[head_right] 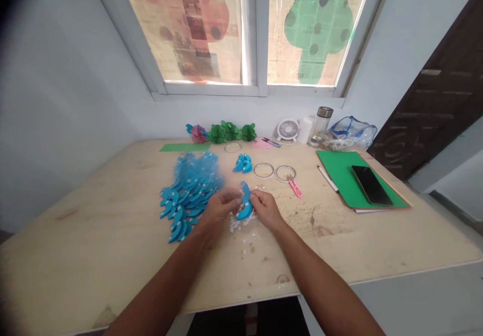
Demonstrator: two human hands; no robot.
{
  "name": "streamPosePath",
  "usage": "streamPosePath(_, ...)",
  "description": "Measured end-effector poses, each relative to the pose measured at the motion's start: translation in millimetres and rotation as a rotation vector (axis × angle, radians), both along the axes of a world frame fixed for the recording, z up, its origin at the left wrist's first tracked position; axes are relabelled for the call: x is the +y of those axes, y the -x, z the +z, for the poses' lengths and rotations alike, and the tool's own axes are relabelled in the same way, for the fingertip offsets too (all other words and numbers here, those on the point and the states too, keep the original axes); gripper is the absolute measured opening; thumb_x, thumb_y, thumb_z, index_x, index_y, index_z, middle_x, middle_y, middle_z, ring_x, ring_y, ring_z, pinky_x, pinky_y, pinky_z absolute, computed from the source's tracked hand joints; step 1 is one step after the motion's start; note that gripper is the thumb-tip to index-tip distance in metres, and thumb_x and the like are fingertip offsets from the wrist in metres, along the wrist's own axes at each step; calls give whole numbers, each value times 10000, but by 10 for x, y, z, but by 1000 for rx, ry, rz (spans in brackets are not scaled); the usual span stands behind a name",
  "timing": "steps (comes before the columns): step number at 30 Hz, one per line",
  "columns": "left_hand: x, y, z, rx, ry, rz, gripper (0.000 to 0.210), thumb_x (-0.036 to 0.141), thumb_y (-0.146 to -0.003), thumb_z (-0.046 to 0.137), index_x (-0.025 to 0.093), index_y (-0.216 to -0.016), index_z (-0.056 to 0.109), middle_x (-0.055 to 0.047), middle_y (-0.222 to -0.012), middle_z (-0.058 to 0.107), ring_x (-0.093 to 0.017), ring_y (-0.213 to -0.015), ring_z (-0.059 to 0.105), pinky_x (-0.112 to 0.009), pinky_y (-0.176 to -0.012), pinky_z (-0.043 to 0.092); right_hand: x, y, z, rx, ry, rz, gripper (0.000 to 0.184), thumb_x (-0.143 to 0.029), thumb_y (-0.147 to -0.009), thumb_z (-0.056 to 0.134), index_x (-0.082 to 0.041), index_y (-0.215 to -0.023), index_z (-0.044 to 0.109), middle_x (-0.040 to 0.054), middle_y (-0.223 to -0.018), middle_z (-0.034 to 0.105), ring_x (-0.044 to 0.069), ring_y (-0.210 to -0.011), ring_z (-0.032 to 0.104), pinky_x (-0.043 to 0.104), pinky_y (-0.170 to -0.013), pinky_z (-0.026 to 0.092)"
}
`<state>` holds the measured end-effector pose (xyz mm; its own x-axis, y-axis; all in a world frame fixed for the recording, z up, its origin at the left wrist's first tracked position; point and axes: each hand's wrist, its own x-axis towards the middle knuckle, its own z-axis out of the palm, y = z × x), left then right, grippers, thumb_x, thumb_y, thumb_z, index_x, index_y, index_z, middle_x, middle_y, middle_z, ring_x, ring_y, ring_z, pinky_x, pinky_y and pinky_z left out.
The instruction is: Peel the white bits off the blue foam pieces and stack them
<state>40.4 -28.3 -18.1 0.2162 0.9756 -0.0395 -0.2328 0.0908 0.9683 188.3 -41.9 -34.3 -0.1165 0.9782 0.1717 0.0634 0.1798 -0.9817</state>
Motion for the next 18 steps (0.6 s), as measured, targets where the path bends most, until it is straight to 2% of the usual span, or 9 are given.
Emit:
streamPosePath(7, -11, -5, 10, 14, -19, 13, 266, 270, -538, 743, 147, -744, 629, 8, -543, 611, -93, -451, 500, -207, -443, 380, 17, 10, -36, 83, 71, -15, 318, -455, -795, 508, -169, -677, 582, -4, -578, 519, 120, -514, 431, 231, -490, 331)
streamPosePath(18, -45, -13, 22, 19, -31, 19, 237, 256, -568, 715, 136, -753, 627, 1, -551, 620, -101, -469, 525, -204, -452, 393, 24, -1, -56, 83, 59, -17, 309, -449, -795, 517, -158, -724, 593, -4, -600, 542, 114, -523, 443, 225, -497, 349)
